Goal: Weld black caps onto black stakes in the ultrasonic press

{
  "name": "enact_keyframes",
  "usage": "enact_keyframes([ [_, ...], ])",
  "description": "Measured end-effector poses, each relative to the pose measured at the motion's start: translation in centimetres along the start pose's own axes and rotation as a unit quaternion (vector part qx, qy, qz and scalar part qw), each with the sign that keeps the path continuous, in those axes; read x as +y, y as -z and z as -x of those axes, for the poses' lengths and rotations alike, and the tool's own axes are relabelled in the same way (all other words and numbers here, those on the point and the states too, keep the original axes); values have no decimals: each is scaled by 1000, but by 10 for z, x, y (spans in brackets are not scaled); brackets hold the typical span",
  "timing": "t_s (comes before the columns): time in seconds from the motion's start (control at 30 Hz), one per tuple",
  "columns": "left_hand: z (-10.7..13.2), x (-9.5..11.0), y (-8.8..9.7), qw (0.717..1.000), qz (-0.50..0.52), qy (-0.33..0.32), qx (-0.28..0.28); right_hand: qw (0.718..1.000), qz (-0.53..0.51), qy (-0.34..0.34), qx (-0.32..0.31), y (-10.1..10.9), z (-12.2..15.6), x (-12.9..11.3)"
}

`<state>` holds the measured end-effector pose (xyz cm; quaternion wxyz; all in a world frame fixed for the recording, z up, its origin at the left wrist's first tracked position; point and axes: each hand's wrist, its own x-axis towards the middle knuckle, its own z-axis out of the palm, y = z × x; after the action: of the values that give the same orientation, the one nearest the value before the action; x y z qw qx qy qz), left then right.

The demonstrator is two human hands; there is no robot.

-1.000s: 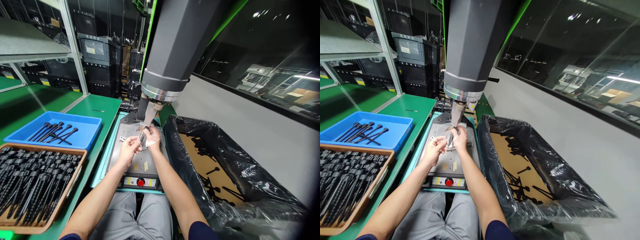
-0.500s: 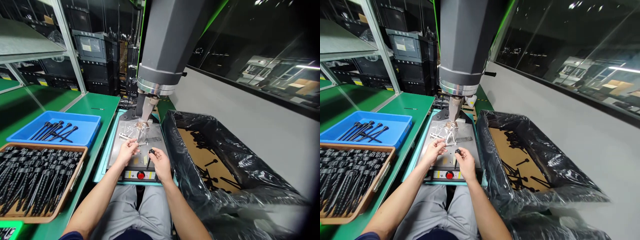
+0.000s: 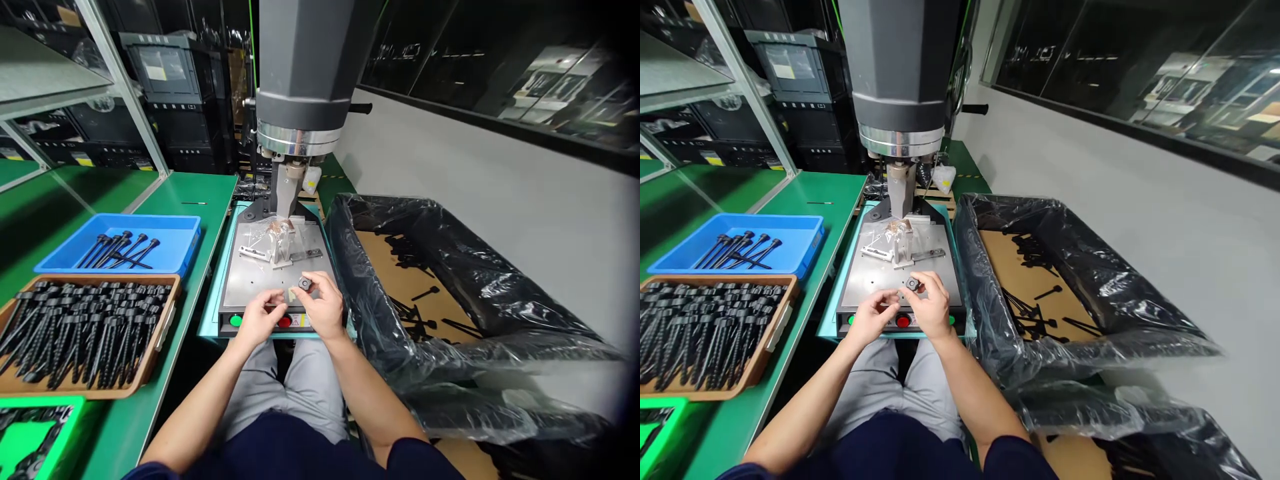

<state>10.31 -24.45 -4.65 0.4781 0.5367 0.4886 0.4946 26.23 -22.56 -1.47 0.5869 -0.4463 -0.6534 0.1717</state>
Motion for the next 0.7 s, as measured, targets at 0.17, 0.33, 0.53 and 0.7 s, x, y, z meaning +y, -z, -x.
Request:
enact_keyframes([
  [0.17,5,23,-20,994,-48,-97,-11,979,-164,-122,11,-11,11,-4],
  [0.33,14,22,-12,987,-121,-103,-35,935,-277,-218,-36,-9,18,-6],
  [0.53,39,27,21,969,-227,-55,-80,902,-273,-260,-208,-20,29,1],
  [0.7,79,39,64,964,-267,-6,-13,875,-271,-217,-338,-37,45,8],
])
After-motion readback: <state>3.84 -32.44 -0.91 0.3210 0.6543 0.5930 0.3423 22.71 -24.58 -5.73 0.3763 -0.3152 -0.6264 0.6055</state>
